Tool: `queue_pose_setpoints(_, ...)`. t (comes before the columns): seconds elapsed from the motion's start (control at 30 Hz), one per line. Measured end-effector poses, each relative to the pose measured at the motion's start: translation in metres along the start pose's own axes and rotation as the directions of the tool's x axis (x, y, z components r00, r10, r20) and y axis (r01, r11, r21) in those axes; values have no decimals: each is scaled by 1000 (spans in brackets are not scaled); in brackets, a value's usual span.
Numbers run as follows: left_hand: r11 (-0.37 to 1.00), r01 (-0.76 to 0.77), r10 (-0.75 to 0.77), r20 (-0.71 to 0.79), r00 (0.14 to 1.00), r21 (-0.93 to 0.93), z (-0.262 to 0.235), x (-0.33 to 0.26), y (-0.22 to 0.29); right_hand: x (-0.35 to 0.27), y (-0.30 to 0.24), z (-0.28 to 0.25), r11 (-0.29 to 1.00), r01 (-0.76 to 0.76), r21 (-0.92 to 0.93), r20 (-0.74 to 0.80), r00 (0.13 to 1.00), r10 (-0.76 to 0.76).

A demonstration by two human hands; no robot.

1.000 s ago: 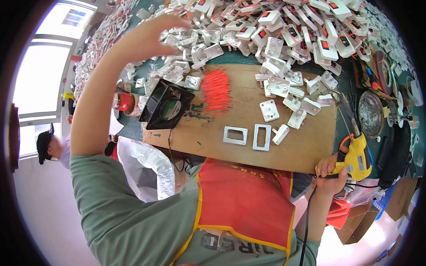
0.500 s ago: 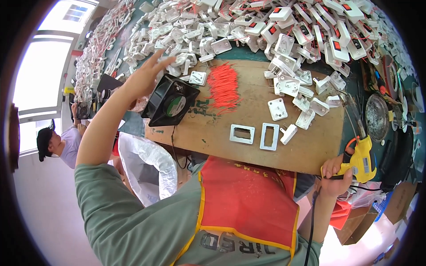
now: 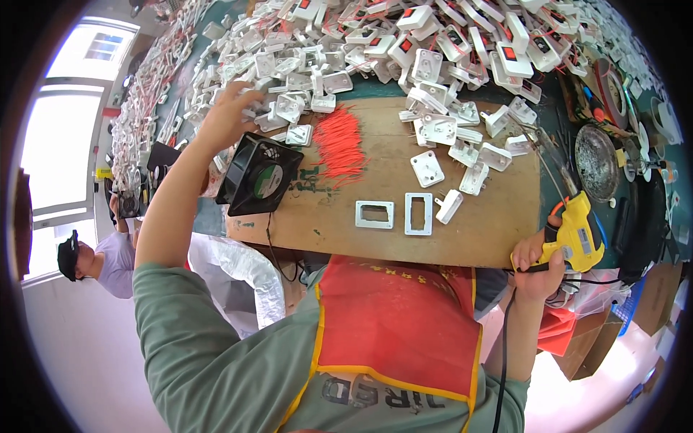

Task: The person assembles electrical components by fitting wires and parts into plastic housings by hand and soldering them using a soldering iron.

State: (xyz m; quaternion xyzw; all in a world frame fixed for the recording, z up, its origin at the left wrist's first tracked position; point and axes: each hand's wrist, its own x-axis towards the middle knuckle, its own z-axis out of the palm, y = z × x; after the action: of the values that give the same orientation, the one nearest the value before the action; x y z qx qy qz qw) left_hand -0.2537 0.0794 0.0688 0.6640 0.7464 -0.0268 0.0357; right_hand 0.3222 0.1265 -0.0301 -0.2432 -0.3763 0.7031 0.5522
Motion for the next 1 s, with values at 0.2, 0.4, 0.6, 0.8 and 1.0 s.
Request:
queue_pose_setpoints(0.2,986,-99,58,-278,959,-136,-47,8,15,-6,2,-2,998,-60,37,-84,994,63)
queue_pose_setpoints(0.4,853,-363,297,-223,929,-375,-86,51,146,-4,1,1,1000,-29,1,-69,997,29)
queue_pose_setpoints(0.6,785,-613,601,-132,788,-91,-48,88,251,-3,3,-1,1000,2,30,-41,999,0)
queue_pose_setpoints(0.8,768,-640,628,-189,755,-1,-43,97,247,-3,4,-8,998,-1,68,0,1000,1)
queue_pose_setpoints(1.0,941,-334,333,-26,943,-49,-68,85,109,-3,2,-5,998,5,64,17,1000,-6)
